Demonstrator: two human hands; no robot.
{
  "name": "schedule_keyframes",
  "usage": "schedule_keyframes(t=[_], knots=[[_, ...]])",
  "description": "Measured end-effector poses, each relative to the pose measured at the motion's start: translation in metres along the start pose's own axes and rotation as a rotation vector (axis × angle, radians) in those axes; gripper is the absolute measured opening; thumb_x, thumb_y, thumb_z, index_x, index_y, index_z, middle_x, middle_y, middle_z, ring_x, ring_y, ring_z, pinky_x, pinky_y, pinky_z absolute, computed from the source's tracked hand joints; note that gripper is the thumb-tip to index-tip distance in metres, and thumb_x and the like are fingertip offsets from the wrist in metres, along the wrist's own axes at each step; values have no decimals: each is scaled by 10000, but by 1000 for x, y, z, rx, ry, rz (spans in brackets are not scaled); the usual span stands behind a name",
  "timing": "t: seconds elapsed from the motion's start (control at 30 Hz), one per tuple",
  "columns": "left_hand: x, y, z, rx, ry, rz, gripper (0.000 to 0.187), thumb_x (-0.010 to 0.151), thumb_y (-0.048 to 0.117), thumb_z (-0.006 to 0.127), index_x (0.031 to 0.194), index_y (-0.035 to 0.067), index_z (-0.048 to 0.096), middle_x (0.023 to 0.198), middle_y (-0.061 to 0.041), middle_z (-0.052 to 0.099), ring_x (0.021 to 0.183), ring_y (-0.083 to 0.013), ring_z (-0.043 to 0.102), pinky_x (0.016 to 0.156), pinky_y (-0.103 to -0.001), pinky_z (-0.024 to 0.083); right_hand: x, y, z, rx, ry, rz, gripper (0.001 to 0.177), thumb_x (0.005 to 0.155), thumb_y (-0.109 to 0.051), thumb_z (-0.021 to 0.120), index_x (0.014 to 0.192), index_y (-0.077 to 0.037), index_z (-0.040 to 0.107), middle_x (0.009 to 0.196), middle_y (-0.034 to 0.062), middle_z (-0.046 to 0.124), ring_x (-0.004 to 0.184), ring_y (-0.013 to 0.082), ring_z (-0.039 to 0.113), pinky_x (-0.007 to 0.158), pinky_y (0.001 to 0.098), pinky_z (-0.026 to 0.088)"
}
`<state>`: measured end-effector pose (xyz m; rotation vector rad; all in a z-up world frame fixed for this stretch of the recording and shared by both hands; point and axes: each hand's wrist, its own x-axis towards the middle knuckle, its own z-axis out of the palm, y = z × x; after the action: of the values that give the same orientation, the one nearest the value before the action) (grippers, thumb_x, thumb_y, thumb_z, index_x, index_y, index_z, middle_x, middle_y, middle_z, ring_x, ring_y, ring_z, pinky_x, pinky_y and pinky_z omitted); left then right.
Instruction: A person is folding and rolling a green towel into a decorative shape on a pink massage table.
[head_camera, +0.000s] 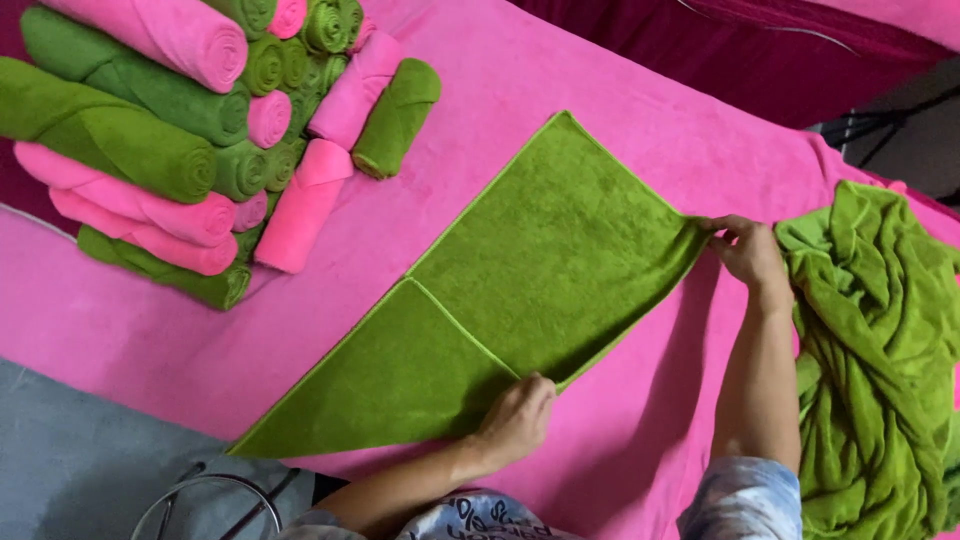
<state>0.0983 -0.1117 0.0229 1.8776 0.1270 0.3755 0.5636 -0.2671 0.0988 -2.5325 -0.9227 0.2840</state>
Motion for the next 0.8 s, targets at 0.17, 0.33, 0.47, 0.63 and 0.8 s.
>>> schedule_keyframes(t=[0.17,0.33,0.47,0.63,0.8], knots=[[26,19,-97,3,349,10,140,991,-19,579,891,74,547,816,-85,571,739,-243,570,678,-367,469,90,-52,2,0,73,-431,154,1053,-92,726,1171,1,761,1144,181,647,1064,322,593,871,466,501],[29,-33,-153,214,649,-131,183,940,64,724,845,116,576,759,-91,630,737,-340,691,688,-408,559,178,-134,68,269,-21,-200,217,936,-117,672,1130,-86,764,944,149,700,888,271,671,816,437,525],[35,-66,-170,401,615,-300,166,971,49,675,919,91,523,812,-133,611,813,-385,693,738,-470,551,204,-171,123,132,-37,-231,226,915,-123,741,1129,-60,778,925,218,744,911,404,729,812,485,534],[44,-66,-177,422,506,-472,181,977,163,703,1045,81,556,924,-216,705,915,-446,736,772,-546,568,203,-160,139,224,0,-160,187,974,-180,789,1123,-68,772,883,153,738,825,268,707,737,396,516],[50,-72,-182,363,521,-553,53,1031,134,617,1025,120,566,979,-205,762,929,-446,753,774,-544,594,213,-156,147,197,59,-181,135,1037,-204,765,1131,-108,774,833,99,723,802,255,707,728,400,532]])
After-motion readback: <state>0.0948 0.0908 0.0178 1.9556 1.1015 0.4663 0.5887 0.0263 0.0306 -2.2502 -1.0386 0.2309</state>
